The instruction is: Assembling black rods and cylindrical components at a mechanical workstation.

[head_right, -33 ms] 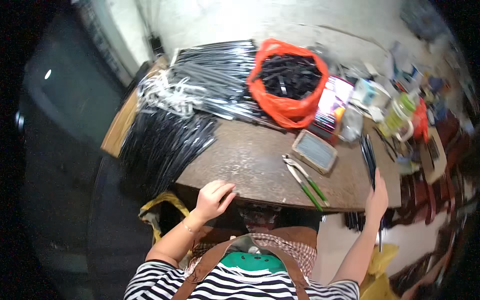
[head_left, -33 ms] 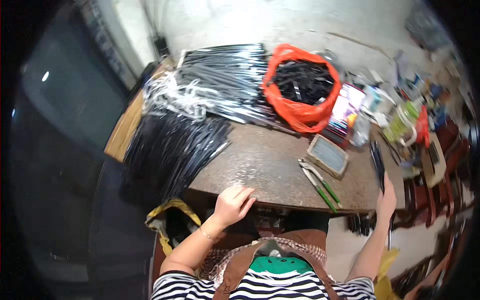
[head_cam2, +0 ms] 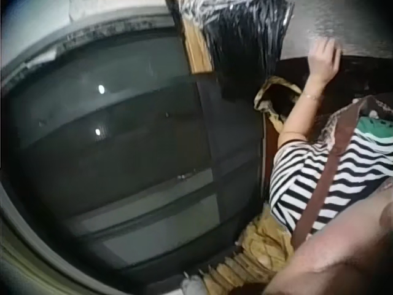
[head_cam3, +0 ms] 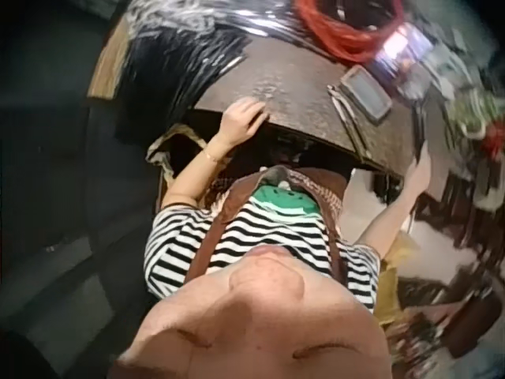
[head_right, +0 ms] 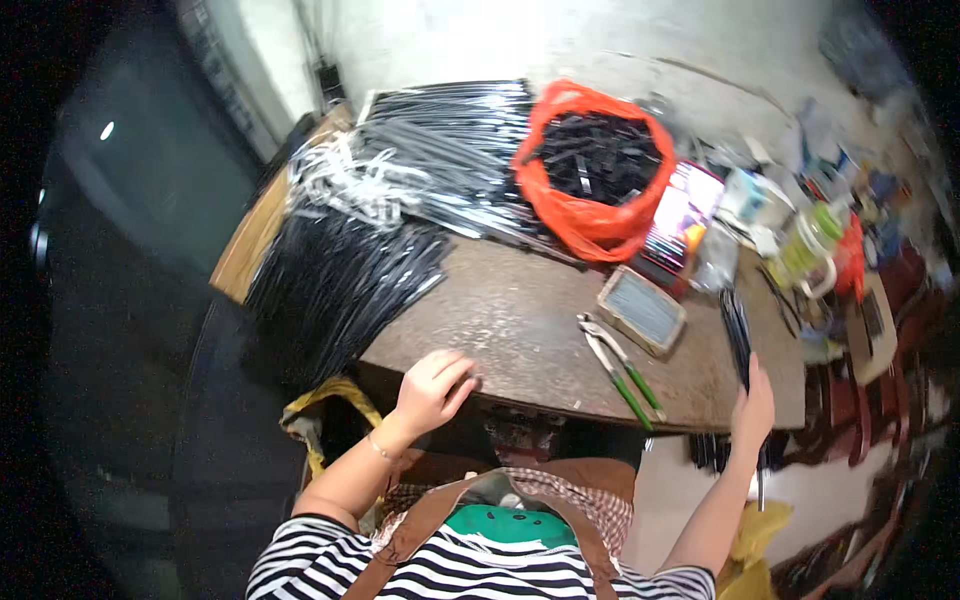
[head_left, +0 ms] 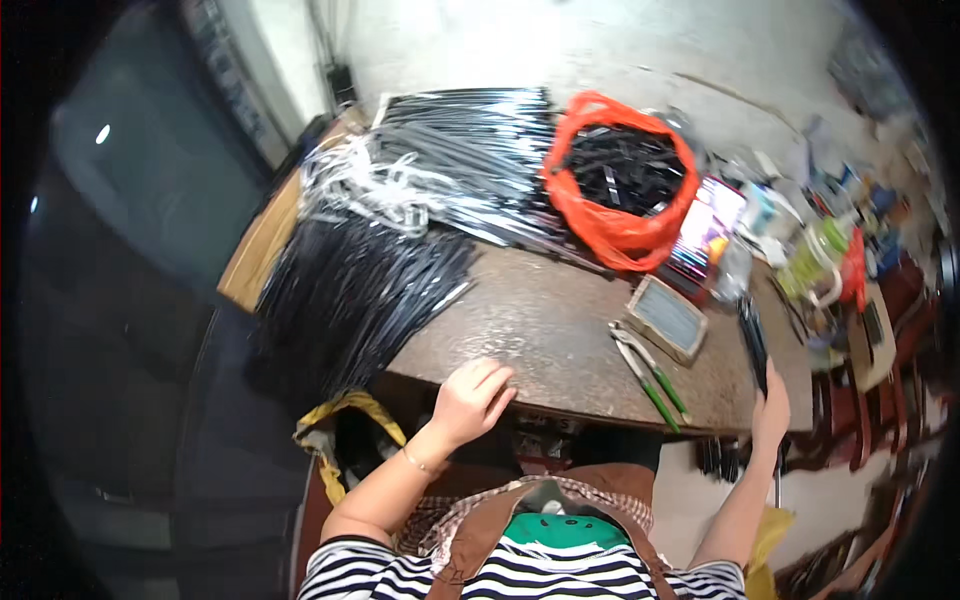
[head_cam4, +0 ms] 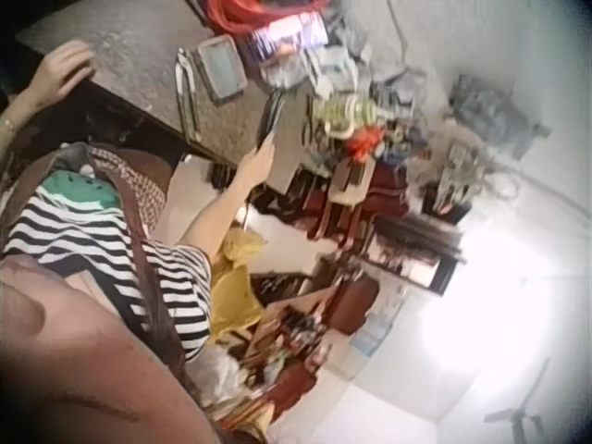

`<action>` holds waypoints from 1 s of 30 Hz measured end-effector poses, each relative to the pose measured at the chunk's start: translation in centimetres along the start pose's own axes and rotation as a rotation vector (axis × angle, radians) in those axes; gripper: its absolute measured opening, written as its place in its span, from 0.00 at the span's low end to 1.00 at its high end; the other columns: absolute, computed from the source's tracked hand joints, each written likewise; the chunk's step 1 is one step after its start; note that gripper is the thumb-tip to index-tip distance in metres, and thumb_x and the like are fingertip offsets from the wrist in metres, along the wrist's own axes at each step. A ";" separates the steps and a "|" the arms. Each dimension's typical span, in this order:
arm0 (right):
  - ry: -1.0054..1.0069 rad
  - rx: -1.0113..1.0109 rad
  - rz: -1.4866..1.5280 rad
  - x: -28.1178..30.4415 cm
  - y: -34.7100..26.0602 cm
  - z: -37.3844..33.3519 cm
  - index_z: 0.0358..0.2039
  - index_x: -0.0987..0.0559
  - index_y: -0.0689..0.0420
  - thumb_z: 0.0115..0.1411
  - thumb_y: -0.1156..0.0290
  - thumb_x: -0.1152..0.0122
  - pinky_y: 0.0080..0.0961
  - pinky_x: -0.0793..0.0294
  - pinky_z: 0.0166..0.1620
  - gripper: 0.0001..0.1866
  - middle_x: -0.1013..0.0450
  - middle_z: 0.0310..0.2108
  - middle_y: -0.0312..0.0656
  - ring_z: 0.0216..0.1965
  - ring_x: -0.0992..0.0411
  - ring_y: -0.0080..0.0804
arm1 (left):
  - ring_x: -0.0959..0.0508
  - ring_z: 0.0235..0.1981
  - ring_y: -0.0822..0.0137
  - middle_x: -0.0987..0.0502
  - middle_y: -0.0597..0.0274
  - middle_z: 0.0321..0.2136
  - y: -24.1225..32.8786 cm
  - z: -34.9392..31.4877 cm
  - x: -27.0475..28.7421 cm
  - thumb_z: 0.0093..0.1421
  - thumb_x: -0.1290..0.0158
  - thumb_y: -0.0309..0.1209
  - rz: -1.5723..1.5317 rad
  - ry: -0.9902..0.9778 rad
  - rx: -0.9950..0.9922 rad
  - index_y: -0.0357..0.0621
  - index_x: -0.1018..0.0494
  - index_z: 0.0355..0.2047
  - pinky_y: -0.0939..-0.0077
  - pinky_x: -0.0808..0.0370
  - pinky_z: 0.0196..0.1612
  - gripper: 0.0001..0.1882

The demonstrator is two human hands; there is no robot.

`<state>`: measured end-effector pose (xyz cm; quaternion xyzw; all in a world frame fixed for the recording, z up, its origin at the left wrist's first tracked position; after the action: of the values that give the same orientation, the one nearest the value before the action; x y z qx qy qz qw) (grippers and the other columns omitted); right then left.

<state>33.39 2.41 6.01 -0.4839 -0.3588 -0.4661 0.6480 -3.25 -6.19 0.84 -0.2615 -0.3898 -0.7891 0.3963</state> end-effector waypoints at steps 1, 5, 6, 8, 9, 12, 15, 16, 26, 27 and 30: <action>-0.082 -0.064 -0.073 -0.7 -0.4 -0.2 0.45 0.39 0.52 0.43 0.81 0.54 0.29 0.43 0.43 0.25 0.38 0.39 0.46 0.40 0.41 0.43 | 0.30 0.31 0.58 0.30 0.54 0.26 -1.2 -0.1 0.3 0.41 0.49 0.26 0.016 0.020 0.024 0.38 0.33 0.27 0.72 0.34 0.34 0.11; 0.138 0.027 -0.241 -2.1 -1.7 -2.2 0.42 0.36 0.58 0.42 0.78 0.51 0.31 0.43 0.44 0.22 0.37 0.38 0.46 0.40 0.42 0.44 | 0.42 0.46 0.55 0.39 0.49 0.42 -5.9 0.3 1.3 0.44 0.53 0.32 0.464 -0.050 0.327 0.34 0.40 0.38 0.61 0.46 0.46 0.21; 0.217 0.146 -0.149 -2.2 -2.4 -1.6 0.38 0.34 0.61 0.42 0.77 0.50 0.33 0.43 0.44 0.18 0.38 0.37 0.47 0.40 0.42 0.44 | 0.44 0.48 0.55 0.42 0.48 0.44 -6.8 0.6 0.9 0.45 0.55 0.35 0.622 -0.009 0.387 0.32 0.42 0.40 0.59 0.48 0.47 0.24; 0.222 0.192 -0.048 -2.3 -5.4 -1.2 0.34 0.33 0.62 0.41 0.77 0.50 0.33 0.43 0.43 0.15 0.37 0.36 0.47 0.39 0.41 0.44 | 0.40 0.42 0.56 0.39 0.49 0.40 -8.2 1.6 0.3 0.45 0.54 0.34 0.613 -0.009 0.449 0.31 0.41 0.39 0.63 0.44 0.43 0.23; 0.231 0.265 0.062 -2.4 -7.2 -0.9 0.31 0.31 0.63 0.41 0.77 0.50 0.32 0.42 0.42 0.12 0.37 0.35 0.47 0.38 0.40 0.43 | 0.38 0.39 0.57 0.38 0.50 0.38 -8.3 2.5 0.0 0.44 0.54 0.34 0.569 -0.036 0.465 0.31 0.41 0.39 0.64 0.43 0.41 0.23; 0.206 0.487 0.197 -4.4 -8.9 0.0 0.24 0.30 0.61 0.40 0.76 0.49 0.31 0.39 0.39 0.07 0.34 0.31 0.43 0.35 0.37 0.39 | 0.38 0.36 0.57 0.37 0.51 0.36 -6.6 3.7 -1.6 0.44 0.53 0.34 0.456 -0.032 0.313 0.32 0.40 0.39 0.65 0.43 0.39 0.23; 0.124 0.591 0.250 -6.2 -9.8 0.4 0.24 0.29 0.59 0.37 0.76 0.47 0.30 0.38 0.38 0.09 0.34 0.29 0.39 0.35 0.37 0.37 | 0.42 0.42 0.55 0.40 0.49 0.40 -6.8 4.2 -1.1 0.44 0.53 0.38 0.580 0.031 0.401 0.32 0.40 0.39 0.61 0.47 0.44 0.25; 0.108 0.554 0.204 -6.3 -9.6 0.4 0.26 0.29 0.58 0.38 0.75 0.47 0.29 0.39 0.38 0.10 0.34 0.30 0.38 0.35 0.38 0.35 | 0.45 0.46 0.55 0.43 0.49 0.43 -7.2 4.6 -0.9 0.44 0.54 0.41 0.659 -0.006 0.450 0.32 0.40 0.39 0.58 0.52 0.47 0.27; 0.091 0.496 0.198 -5.8 -8.0 -0.2 0.29 0.30 0.57 0.38 0.72 0.47 0.28 0.39 0.38 0.13 0.34 0.30 0.36 0.37 0.39 0.33 | 0.40 0.37 0.52 0.38 0.50 0.34 -1.9 3.3 -1.1 0.40 0.49 0.44 0.377 -0.097 0.194 0.37 0.39 0.36 0.62 0.44 0.42 0.27; 0.091 0.502 0.195 -5.7 -7.8 -0.3 0.29 0.30 0.57 0.38 0.72 0.48 0.28 0.39 0.38 0.13 0.34 0.30 0.36 0.37 0.39 0.32 | 0.41 0.39 0.52 0.39 0.50 0.35 -2.2 3.2 -1.0 0.38 0.48 0.46 0.477 -0.057 0.218 0.39 0.39 0.36 0.61 0.46 0.43 0.29; 0.092 0.481 0.218 -5.4 -7.2 -0.5 0.29 0.30 0.56 0.38 0.72 0.47 0.28 0.39 0.38 0.13 0.34 0.29 0.36 0.37 0.39 0.32 | 0.41 0.39 0.53 0.39 0.50 0.34 -1.9 3.4 -0.9 0.34 0.47 0.49 0.573 -0.129 0.147 0.38 0.40 0.35 0.62 0.47 0.44 0.33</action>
<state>24.89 2.63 3.01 -0.3302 -0.3753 -0.3163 0.8063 -3.99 -2.34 1.34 -0.3810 -0.3809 -0.5965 0.5949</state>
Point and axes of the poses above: each hand's wrist, its own z-axis towards the middle knuckle, its own x-axis out of the back of the hand, y = z × x, the point moved 2 cm from there along z, towards the middle knuckle
